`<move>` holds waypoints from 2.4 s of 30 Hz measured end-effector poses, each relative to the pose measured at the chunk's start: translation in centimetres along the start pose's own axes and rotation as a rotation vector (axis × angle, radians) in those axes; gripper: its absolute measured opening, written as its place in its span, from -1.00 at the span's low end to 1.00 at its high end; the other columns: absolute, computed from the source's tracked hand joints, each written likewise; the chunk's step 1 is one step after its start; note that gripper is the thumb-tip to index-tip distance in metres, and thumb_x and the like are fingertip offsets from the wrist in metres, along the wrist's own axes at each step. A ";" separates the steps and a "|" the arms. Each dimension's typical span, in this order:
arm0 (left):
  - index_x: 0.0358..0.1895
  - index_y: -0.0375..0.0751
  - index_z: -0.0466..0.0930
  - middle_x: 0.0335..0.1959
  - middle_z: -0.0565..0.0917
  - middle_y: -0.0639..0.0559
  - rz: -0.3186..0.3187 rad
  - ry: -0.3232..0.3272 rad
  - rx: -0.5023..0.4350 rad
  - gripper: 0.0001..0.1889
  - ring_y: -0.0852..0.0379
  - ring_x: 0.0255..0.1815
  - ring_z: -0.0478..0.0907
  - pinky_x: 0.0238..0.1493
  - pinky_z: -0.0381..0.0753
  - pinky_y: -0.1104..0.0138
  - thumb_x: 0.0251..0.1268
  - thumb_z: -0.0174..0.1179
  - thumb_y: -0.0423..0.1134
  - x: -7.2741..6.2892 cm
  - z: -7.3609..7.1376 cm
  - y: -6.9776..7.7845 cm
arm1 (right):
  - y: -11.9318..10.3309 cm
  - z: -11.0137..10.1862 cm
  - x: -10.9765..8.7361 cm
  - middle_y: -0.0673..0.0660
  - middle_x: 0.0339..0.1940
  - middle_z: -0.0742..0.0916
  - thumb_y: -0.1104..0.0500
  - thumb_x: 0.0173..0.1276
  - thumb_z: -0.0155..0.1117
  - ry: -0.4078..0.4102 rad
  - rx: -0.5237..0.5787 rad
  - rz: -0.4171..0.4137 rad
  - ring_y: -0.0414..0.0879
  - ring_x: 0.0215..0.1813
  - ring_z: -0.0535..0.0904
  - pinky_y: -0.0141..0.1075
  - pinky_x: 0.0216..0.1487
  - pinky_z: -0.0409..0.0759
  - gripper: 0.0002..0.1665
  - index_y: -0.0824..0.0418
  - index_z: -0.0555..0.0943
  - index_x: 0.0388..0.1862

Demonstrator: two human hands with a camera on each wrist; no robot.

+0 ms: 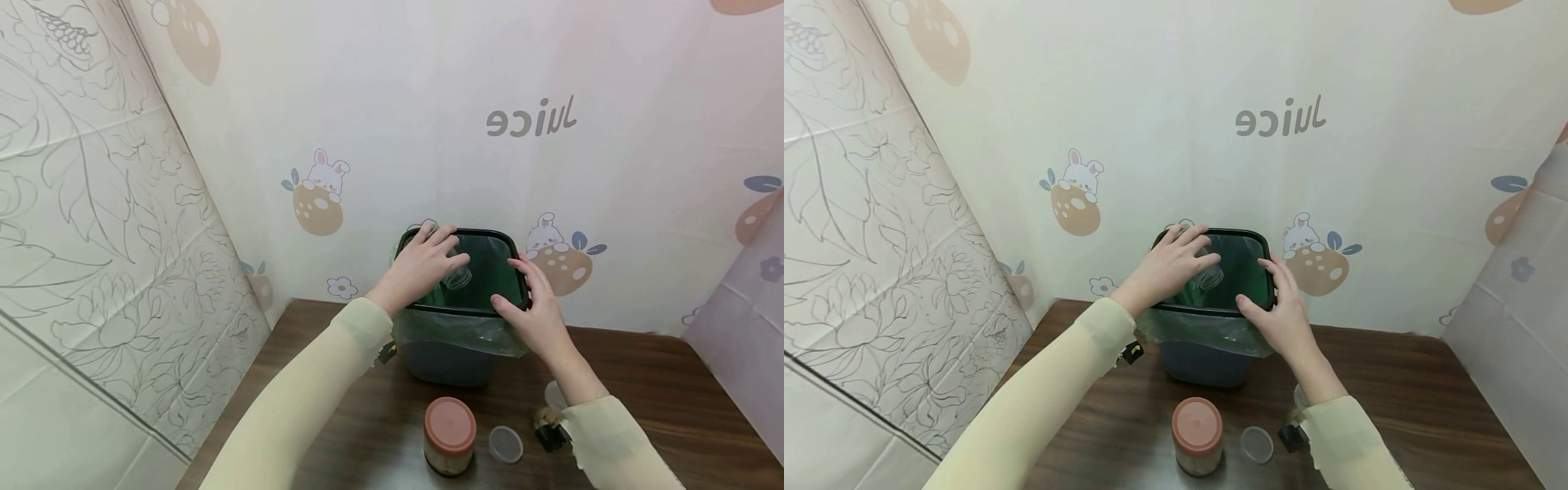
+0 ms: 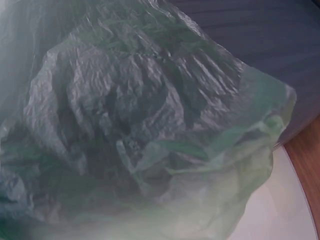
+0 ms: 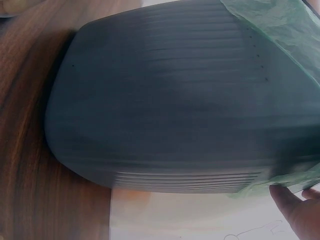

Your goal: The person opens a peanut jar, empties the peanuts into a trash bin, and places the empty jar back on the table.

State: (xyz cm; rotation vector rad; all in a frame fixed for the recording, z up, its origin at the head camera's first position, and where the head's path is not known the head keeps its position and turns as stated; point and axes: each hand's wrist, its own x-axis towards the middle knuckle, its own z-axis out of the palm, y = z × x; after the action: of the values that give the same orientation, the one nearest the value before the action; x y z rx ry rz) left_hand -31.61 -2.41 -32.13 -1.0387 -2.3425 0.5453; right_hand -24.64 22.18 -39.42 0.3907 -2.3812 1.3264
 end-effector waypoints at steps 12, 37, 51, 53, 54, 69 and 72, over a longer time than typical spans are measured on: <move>0.50 0.29 0.54 0.51 0.54 0.03 -0.045 -0.015 0.027 -0.51 -0.05 0.66 0.26 0.65 0.21 -0.02 0.65 0.29 -0.23 0.0 0.0 0.1 | 0.0 -0.1 0.0 0.21 0.82 0.17 -0.06 0.53 0.34 0.003 -0.003 -0.002 0.41 0.69 0.16 0.62 0.44 0.23 -0.14 0.18 0.33 0.70; 0.46 0.26 0.58 0.43 0.61 0.03 -0.117 -0.059 0.016 -0.55 -0.09 0.58 0.31 0.59 0.28 -0.04 0.63 0.31 -0.20 -0.3 -0.4 0.4 | 0.3 -0.2 -0.2 0.19 0.82 0.17 -0.05 0.53 0.36 -0.001 0.009 -0.006 0.41 0.67 0.17 0.57 0.46 0.26 -0.13 0.16 0.32 0.71; 0.43 0.26 0.60 0.41 0.62 0.04 -0.099 -0.037 0.027 -0.57 -0.10 0.59 0.30 0.53 0.30 -0.02 0.64 0.30 -0.22 -0.3 0.0 0.3 | 0.1 -0.1 0.0 0.22 0.82 0.18 -0.06 0.53 0.36 0.005 0.009 -0.005 0.42 0.66 0.18 0.57 0.45 0.27 -0.13 0.17 0.33 0.70; 0.43 0.26 0.59 0.41 0.62 0.04 -0.102 -0.034 0.022 -0.58 -0.10 0.59 0.30 0.53 0.30 -0.02 0.65 0.29 -0.23 -0.3 0.0 0.3 | 0.1 -0.1 0.0 0.22 0.82 0.18 -0.06 0.53 0.36 0.004 0.008 -0.005 0.41 0.66 0.18 0.57 0.45 0.27 -0.13 0.17 0.33 0.70; 0.42 0.25 0.59 0.40 0.62 0.04 -0.103 -0.031 0.017 -0.58 -0.10 0.58 0.31 0.52 0.30 -0.02 0.65 0.28 -0.23 -0.3 0.0 0.2 | 0.1 -0.1 0.0 0.22 0.82 0.18 -0.06 0.53 0.36 0.004 0.008 -0.005 0.42 0.67 0.18 0.57 0.45 0.27 -0.13 0.17 0.33 0.70; 0.40 0.21 0.62 0.35 0.63 0.02 -0.151 0.027 -0.091 -0.62 -0.05 0.46 0.36 0.55 0.30 -0.04 0.68 0.24 -0.25 -0.3 0.4 0.0 | 0.3 0.0 0.1 0.19 0.82 0.18 -0.04 0.53 0.36 0.008 -0.007 -0.003 0.39 0.70 0.15 0.57 0.47 0.25 -0.14 0.14 0.33 0.71; 0.38 0.19 0.63 0.32 0.63 0.01 -0.161 0.045 -0.113 -0.63 -0.04 0.43 0.38 0.54 0.31 -0.05 0.67 0.25 -0.26 -0.4 0.5 0.0 | 0.2 0.0 0.1 0.19 0.82 0.18 -0.05 0.53 0.35 0.009 -0.008 -0.002 0.38 0.70 0.15 0.57 0.47 0.24 -0.14 0.13 0.33 0.71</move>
State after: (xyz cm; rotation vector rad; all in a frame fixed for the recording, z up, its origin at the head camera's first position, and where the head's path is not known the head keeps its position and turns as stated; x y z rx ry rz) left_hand -31.67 -2.79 -32.59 -0.8910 -2.4136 0.3293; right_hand -24.81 22.27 -39.59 0.3840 -2.3771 1.3145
